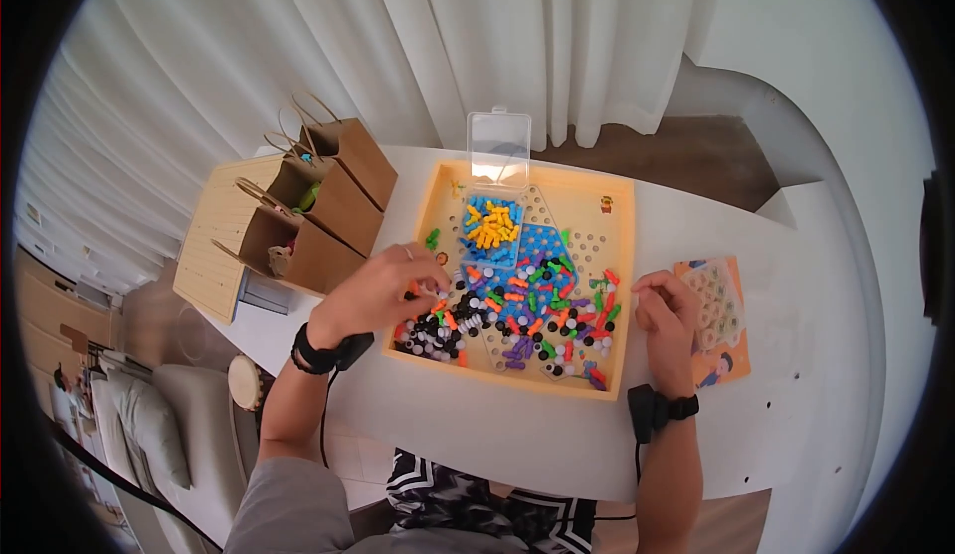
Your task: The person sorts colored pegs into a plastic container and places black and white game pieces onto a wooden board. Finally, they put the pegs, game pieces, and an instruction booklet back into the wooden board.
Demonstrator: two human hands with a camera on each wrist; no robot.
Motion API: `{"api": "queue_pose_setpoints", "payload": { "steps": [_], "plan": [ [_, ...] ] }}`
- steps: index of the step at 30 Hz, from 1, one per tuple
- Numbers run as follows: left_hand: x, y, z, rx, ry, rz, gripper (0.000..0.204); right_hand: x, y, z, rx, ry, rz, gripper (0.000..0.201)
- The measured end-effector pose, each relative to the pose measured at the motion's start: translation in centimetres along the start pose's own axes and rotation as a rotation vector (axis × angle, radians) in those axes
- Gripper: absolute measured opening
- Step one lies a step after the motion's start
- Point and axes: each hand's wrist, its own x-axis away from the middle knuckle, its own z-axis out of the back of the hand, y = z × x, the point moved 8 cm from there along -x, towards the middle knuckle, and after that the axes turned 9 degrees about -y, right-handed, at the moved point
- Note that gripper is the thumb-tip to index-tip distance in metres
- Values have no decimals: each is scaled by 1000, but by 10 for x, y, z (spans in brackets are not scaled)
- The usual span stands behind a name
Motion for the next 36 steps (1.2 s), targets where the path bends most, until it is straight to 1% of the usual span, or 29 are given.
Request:
{"api": "queue_pose_setpoints", "payload": {
  "steps": [1,2,4,5,10,12,13,15,19,24,25,27,31,33,34,36],
  "plan": [
    [-3,9,-6,-117,-82,-36,16,0,-1,-1,26,7,1,10],
    [-4,13,-8,-126,-87,-35,16,1,-1,0,16,9,5,10],
    [-5,17,-26,-308,-232,-44,22,-1,2,1,15,-7,11,10],
    [-4,16,-32,-320,-260,-50,21,-1,1,1,9,-6,20,10],
    [-5,19,-35,-374,-282,-40,18,-1,2,1,27,-17,10,11],
    [-6,14,-30,-335,-305,63,17,-2,2,1,18,-20,21,11],
    [-5,14,-28,-343,-305,63,17,-2,2,0,12,-22,25,12],
    [-3,13,-11,-445,-90,52,14,-1,0,0,14,-20,28,12],
    [0,4,-15,-514,-109,66,13,-2,2,0,18,-21,14,11],
    [-2,-5,-32,-607,-179,101,14,-1,1,-1,44,-15,33,10],
    [-3,-7,-34,-610,-177,98,14,-1,2,0,50,-15,35,10],
    [-4,-3,-35,-643,-157,32,15,0,2,0,49,-17,29,10],
    [-6,11,-29,-657,-182,34,13,-2,4,1,39,-22,37,10],
    [-10,9,-19,-602,-202,109,12,-2,6,2,37,-23,49,10],
    [-14,9,-15,-606,-201,107,12,-2,6,2,35,-27,53,10],
    [-25,11,5,-531,-85,84,14,-1,2,0,33,-18,44,10]
  ]
}}
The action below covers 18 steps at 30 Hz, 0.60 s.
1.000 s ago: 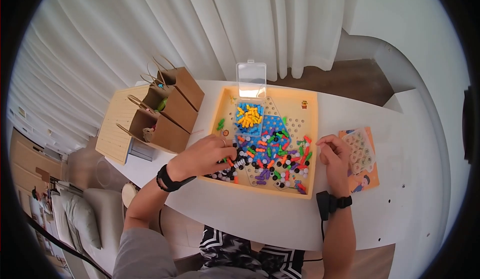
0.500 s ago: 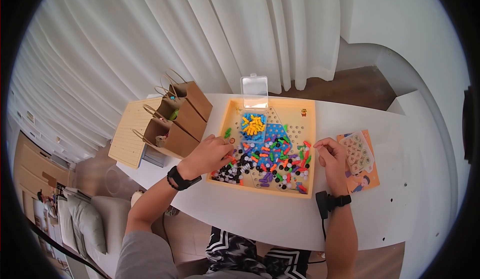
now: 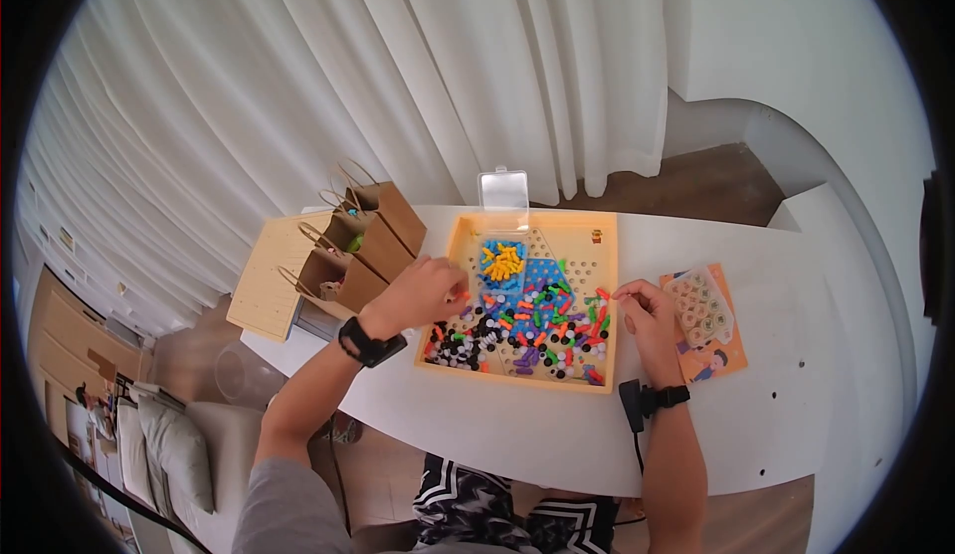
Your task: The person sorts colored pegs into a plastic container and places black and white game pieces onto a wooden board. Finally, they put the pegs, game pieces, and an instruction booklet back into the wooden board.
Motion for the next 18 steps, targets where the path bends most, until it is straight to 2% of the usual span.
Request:
{"api": "queue_pose_setpoints", "payload": {
  "steps": [4,6,10,13,14,16,18],
  "plan": [
    [-33,-11,14,103,46,47,18,0,-2,-2,13,-1,0,9],
    [-42,-10,16,59,99,-1,20,-1,3,-1,13,-8,3,9],
    [-29,-21,12,124,109,6,20,1,2,1,20,6,3,9],
    [2,-18,-2,27,-50,31,15,0,5,1,17,0,7,10],
    [12,-18,-5,27,-59,38,15,-1,6,0,9,-4,-1,10],
    [29,-5,-12,-47,-110,-67,15,-1,2,0,58,6,20,10],
    [37,1,-19,-78,-142,-44,17,-1,2,0,64,2,33,10]
  ]
}}
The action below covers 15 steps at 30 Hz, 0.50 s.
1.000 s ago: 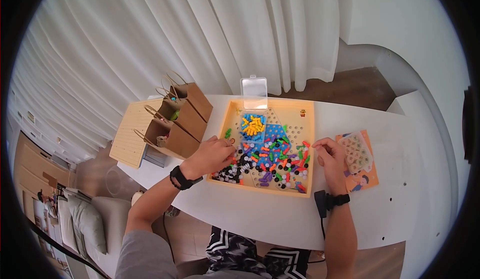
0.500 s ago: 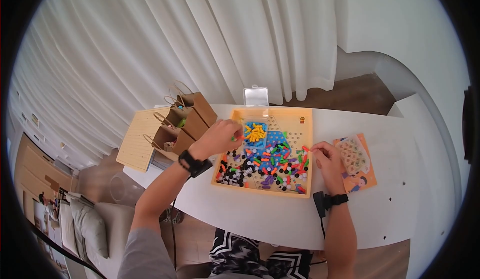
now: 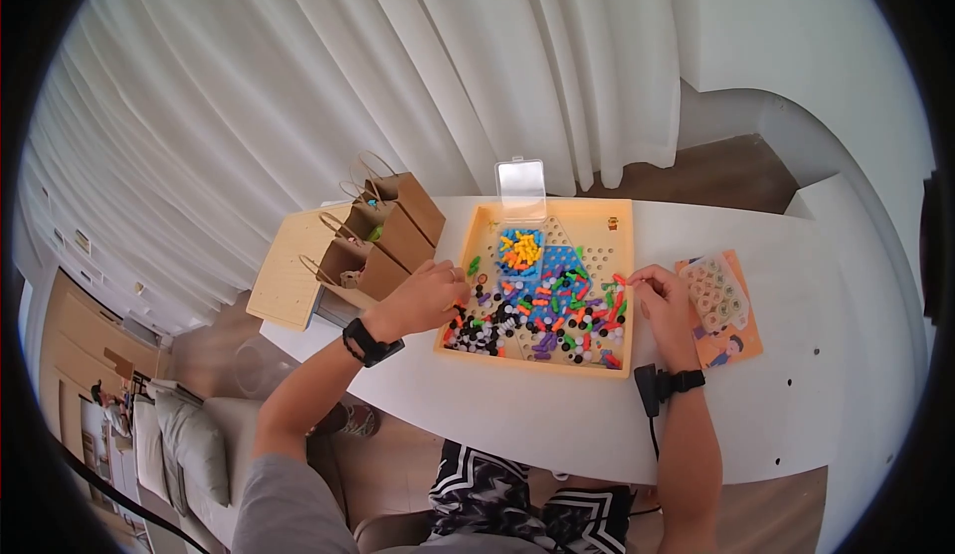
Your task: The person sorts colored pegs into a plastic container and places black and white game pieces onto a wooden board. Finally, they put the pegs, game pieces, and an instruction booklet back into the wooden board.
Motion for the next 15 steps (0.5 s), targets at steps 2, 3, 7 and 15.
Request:
{"api": "queue_pose_setpoints", "payload": {
  "steps": [2,3,7,15],
  "plan": [
    [2,9,-1,-148,40,-35,19,0,-2,0,25,-7,22,10],
    [2,10,-5,-149,40,-36,19,0,-3,-1,24,-6,22,10],
    [-2,23,-12,-389,61,-88,19,1,-5,-1,1,1,14,11],
    [-13,19,-1,-422,37,-102,18,-1,0,1,-21,0,5,10]
  ]
}}
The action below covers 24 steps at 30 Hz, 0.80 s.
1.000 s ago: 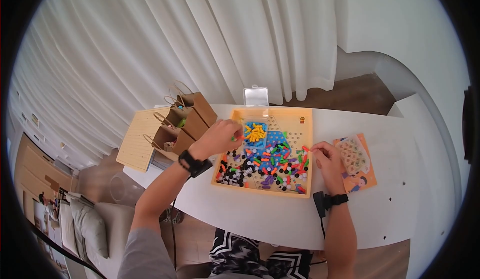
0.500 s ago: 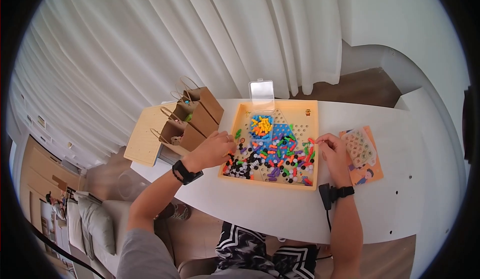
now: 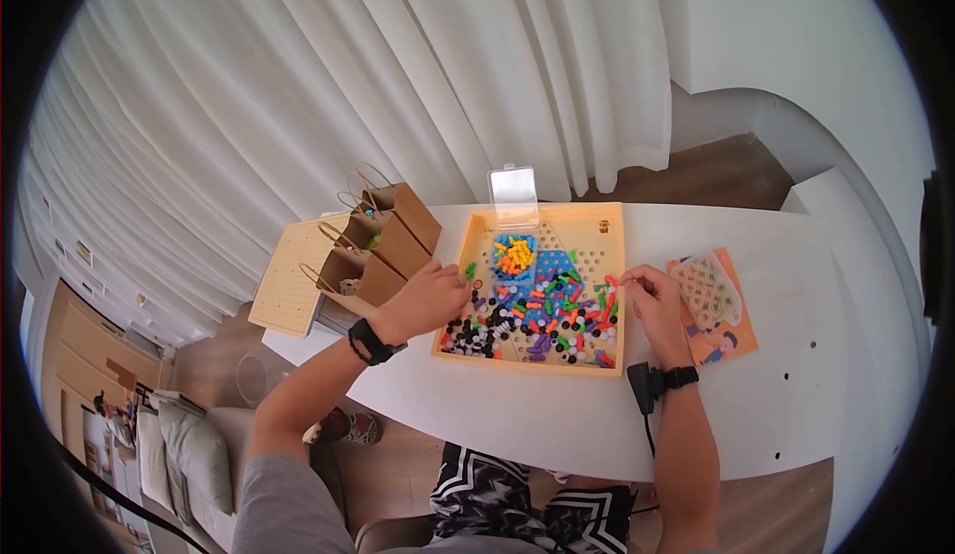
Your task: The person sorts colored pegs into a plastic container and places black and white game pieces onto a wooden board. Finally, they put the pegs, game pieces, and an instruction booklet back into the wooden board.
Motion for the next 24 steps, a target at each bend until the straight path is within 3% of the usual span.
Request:
{"api": "queue_pose_setpoints", "payload": {
  "steps": [2,6,12,14,24],
  "plan": [
    [-2,-8,21,2,100,72,8,1,-3,-1,24,14,18,10],
    [-9,-13,14,-81,112,24,8,-1,-5,-2,52,11,30,10],
    [-17,1,0,-257,13,-37,13,-1,1,0,68,24,13,9],
    [-18,4,-9,-270,-86,-38,24,-1,1,-1,68,23,41,9],
    [-21,5,-17,-216,-51,-75,9,-1,2,-1,90,34,32,8]
  ]
}}
